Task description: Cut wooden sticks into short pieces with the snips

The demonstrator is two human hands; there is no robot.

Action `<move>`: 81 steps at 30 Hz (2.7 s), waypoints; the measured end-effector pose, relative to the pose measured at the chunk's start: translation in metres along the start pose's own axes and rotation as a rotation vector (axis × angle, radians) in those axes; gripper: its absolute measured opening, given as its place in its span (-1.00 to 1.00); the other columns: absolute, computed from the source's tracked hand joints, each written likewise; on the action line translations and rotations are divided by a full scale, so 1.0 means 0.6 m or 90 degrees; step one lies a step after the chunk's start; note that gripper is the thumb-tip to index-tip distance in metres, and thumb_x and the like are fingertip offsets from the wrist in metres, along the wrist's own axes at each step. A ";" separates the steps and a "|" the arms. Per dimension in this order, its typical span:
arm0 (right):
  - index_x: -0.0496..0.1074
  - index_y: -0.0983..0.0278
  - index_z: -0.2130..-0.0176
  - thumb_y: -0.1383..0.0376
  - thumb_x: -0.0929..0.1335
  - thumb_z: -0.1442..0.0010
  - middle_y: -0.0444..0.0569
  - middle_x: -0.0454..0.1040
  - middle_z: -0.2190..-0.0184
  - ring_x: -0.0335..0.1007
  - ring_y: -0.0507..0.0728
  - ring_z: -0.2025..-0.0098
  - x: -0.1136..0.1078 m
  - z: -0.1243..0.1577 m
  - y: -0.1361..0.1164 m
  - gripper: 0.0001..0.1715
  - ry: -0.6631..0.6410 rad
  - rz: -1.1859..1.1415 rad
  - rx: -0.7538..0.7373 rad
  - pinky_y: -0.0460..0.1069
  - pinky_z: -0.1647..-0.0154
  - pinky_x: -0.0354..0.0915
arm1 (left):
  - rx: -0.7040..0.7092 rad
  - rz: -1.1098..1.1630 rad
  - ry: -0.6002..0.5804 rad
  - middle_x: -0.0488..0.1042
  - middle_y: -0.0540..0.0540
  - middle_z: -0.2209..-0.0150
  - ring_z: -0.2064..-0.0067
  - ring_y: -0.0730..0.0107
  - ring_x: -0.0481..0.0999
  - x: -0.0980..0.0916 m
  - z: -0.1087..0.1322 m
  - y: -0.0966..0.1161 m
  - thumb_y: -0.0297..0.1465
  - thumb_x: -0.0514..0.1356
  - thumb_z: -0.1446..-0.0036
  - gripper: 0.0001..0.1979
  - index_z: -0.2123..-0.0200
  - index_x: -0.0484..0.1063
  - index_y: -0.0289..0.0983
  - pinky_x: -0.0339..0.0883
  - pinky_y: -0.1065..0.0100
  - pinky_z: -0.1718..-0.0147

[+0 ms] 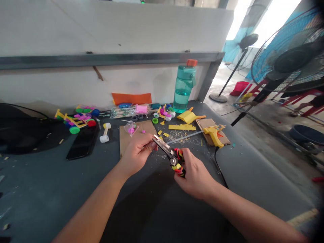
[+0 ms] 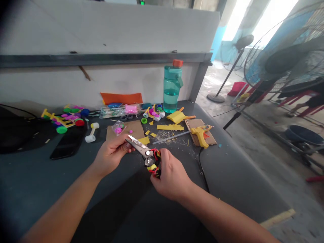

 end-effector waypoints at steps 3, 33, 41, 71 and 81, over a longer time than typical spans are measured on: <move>0.09 0.24 0.14 0.32 0.27 0.08 0.00 0.29 0.30 0.25 0.14 0.32 0.003 -0.001 0.001 -0.55 -0.001 0.006 0.003 0.00 0.31 0.17 | -0.012 -0.004 0.002 0.37 -0.03 0.47 0.40 0.45 0.36 -0.001 0.000 -0.003 -0.32 0.04 -0.20 -0.76 0.45 0.37 -0.29 0.29 0.42 0.38; 0.05 0.24 0.25 0.30 0.27 0.04 -0.04 0.30 0.37 0.27 0.11 0.39 0.004 0.000 -0.006 -0.67 -0.090 0.090 0.037 -0.04 0.40 0.12 | 0.027 -0.017 -0.013 0.32 0.00 0.56 0.46 0.48 0.30 0.000 -0.002 -0.011 -0.34 0.03 -0.20 -0.70 0.56 0.31 -0.31 0.15 0.45 0.45; 0.02 0.23 0.28 0.32 0.24 0.02 -0.06 0.31 0.44 0.29 0.12 0.44 0.012 -0.001 0.000 -0.72 -0.088 0.084 0.047 -0.05 0.46 0.08 | 0.020 0.070 -0.010 0.32 -0.01 0.55 0.45 0.47 0.32 0.005 -0.004 -0.013 -0.37 0.05 -0.19 -0.71 0.57 0.32 -0.32 0.19 0.43 0.43; 0.04 0.24 0.19 0.31 0.25 0.07 -0.06 0.30 0.38 0.27 0.11 0.37 0.011 0.001 -0.018 -0.60 -0.080 -0.033 -0.005 -0.05 0.38 0.16 | 0.053 0.037 -0.011 0.37 -0.04 0.49 0.39 0.44 0.35 -0.014 -0.005 -0.004 -0.33 0.08 -0.17 -0.75 0.50 0.41 -0.29 0.33 0.35 0.31; 0.02 0.23 0.27 0.29 0.26 0.05 -0.03 0.33 0.41 0.32 0.14 0.40 0.009 0.003 -0.017 -0.67 -0.098 0.081 0.043 -0.04 0.42 0.11 | 0.052 0.001 0.000 0.31 -0.03 0.54 0.45 0.47 0.30 -0.006 -0.002 -0.008 -0.35 0.06 -0.18 -0.71 0.56 0.34 -0.31 0.24 0.41 0.44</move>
Point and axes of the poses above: each hand's wrist, its own z-axis away from the middle knuckle, its own x-axis out of the palm, y = z × x, the point moved 5 cm from there along -z, towards the middle knuckle
